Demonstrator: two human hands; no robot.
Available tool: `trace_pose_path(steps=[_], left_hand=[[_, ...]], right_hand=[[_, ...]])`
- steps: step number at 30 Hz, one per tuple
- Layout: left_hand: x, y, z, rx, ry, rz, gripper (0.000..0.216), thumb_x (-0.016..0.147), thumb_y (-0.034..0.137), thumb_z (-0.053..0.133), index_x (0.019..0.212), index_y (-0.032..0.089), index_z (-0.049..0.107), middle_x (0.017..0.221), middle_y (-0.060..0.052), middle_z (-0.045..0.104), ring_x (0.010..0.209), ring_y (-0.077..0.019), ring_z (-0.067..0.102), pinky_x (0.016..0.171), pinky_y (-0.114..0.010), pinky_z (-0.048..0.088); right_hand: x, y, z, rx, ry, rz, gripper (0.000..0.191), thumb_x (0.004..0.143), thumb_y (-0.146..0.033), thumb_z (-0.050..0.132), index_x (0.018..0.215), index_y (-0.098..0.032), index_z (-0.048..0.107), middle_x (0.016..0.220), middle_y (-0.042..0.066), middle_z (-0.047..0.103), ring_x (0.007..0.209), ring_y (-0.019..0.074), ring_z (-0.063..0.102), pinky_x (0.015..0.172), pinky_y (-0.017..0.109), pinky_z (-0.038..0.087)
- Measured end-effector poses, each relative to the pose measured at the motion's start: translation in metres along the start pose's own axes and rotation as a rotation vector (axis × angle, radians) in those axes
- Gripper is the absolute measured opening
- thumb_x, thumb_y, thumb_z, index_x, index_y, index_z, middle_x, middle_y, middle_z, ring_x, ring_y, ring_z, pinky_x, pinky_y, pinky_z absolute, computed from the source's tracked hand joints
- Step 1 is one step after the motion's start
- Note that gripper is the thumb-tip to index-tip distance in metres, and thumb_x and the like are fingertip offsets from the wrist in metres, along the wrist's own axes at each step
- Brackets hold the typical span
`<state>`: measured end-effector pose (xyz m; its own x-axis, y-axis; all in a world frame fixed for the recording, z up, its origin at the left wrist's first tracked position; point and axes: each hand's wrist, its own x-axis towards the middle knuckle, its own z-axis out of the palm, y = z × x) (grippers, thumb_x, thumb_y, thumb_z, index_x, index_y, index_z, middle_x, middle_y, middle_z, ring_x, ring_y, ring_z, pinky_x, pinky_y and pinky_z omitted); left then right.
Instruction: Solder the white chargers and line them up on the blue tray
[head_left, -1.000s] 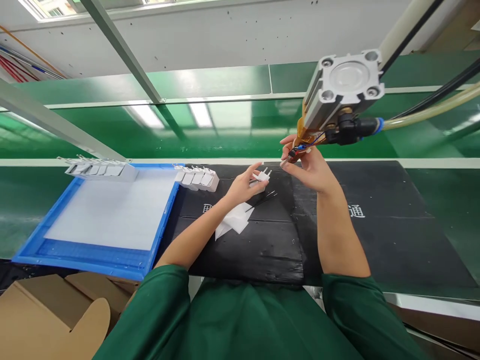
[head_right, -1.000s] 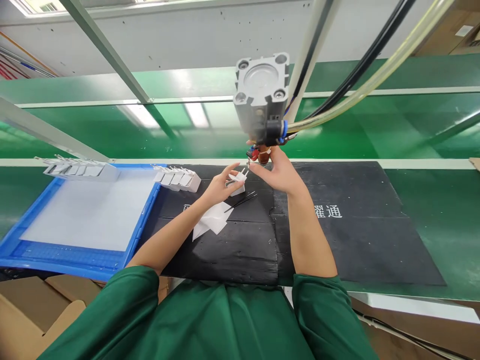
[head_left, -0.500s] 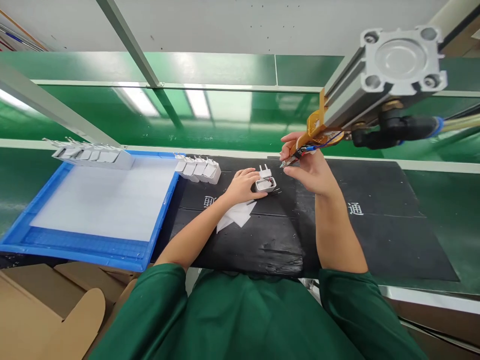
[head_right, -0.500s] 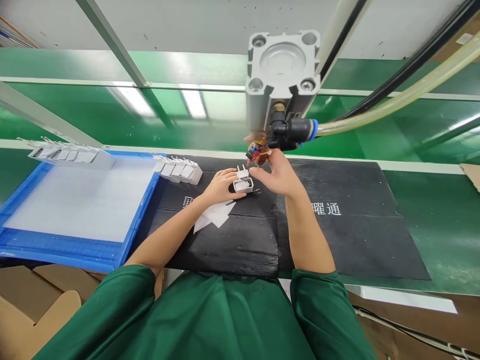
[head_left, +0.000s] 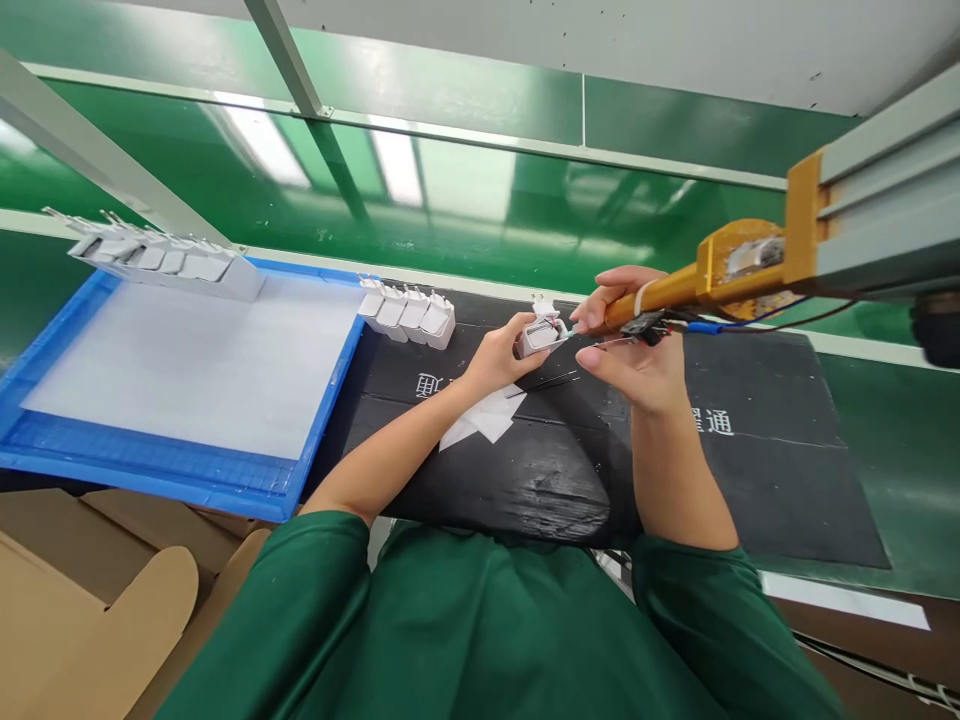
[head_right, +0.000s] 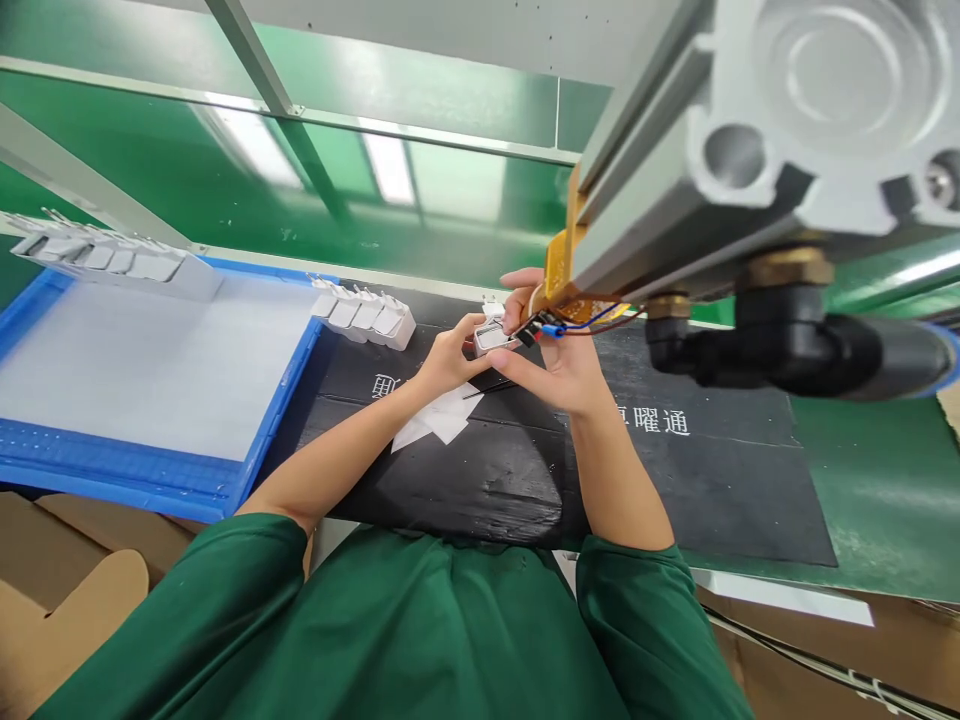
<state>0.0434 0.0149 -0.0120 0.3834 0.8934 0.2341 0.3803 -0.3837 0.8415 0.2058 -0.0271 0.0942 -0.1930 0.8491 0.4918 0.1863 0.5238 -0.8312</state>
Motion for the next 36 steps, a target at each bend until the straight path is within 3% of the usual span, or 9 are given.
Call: trace_pose_path(steps=[4, 11, 19, 27, 36], left_hand=[[-0.002, 0.0, 0.002, -0.019, 0.025, 0.046, 0.045, 0.079, 0.032, 0.069, 0.119, 0.019, 0.053, 0.093, -0.002, 0.072, 0.075, -0.0125, 0.064, 0.073, -0.023, 0.049], [-0.002, 0.0, 0.002, -0.054, 0.034, 0.064, 0.045, 0.08, 0.033, 0.069, 0.119, 0.02, 0.054, 0.091, -0.001, 0.072, 0.075, -0.0132, 0.065, 0.071, -0.023, 0.049], [-0.003, 0.006, 0.0, -0.09, 0.015, 0.04, 0.045, 0.079, 0.03, 0.068, 0.121, 0.02, 0.055, 0.096, -0.001, 0.072, 0.072, -0.0104, 0.06, 0.072, -0.022, 0.048], [-0.002, 0.004, 0.008, -0.206, -0.041, -0.028, 0.046, 0.076, 0.029, 0.069, 0.118, 0.014, 0.06, 0.099, -0.005, 0.071, 0.083, -0.0169, 0.065, 0.073, -0.025, 0.052], [-0.009, 0.007, 0.023, -0.414, -0.06, 0.098, 0.043, 0.077, 0.043, 0.071, 0.106, 0.017, 0.053, 0.1, -0.006, 0.066, 0.091, -0.02, 0.065, 0.075, -0.029, 0.055]], right_hand=[[0.002, 0.008, 0.001, 0.051, 0.042, -0.102, 0.048, 0.076, -0.045, 0.076, 0.119, -0.038, 0.054, 0.081, -0.002, 0.049, 0.074, 0.0167, 0.054, 0.071, 0.038, 0.056], [0.002, 0.008, 0.003, 0.098, 0.086, -0.067, 0.033, 0.083, -0.044, 0.069, 0.115, -0.039, 0.06, 0.077, -0.001, 0.053, 0.072, 0.0176, 0.057, 0.072, 0.039, 0.057], [0.003, 0.009, 0.0, 0.102, 0.04, -0.107, 0.049, 0.076, -0.044, 0.076, 0.121, -0.039, 0.057, 0.082, -0.001, 0.052, 0.074, 0.016, 0.055, 0.07, 0.037, 0.059], [-0.002, 0.001, 0.009, 0.13, 0.03, -0.091, 0.046, 0.076, -0.046, 0.075, 0.117, -0.035, 0.057, 0.081, -0.001, 0.051, 0.075, 0.0166, 0.056, 0.071, 0.038, 0.058], [-0.017, 0.005, 0.016, 0.171, 0.062, -0.004, 0.05, 0.073, -0.05, 0.075, 0.115, -0.034, 0.055, 0.081, -0.001, 0.053, 0.077, 0.0197, 0.06, 0.068, 0.042, 0.059]])
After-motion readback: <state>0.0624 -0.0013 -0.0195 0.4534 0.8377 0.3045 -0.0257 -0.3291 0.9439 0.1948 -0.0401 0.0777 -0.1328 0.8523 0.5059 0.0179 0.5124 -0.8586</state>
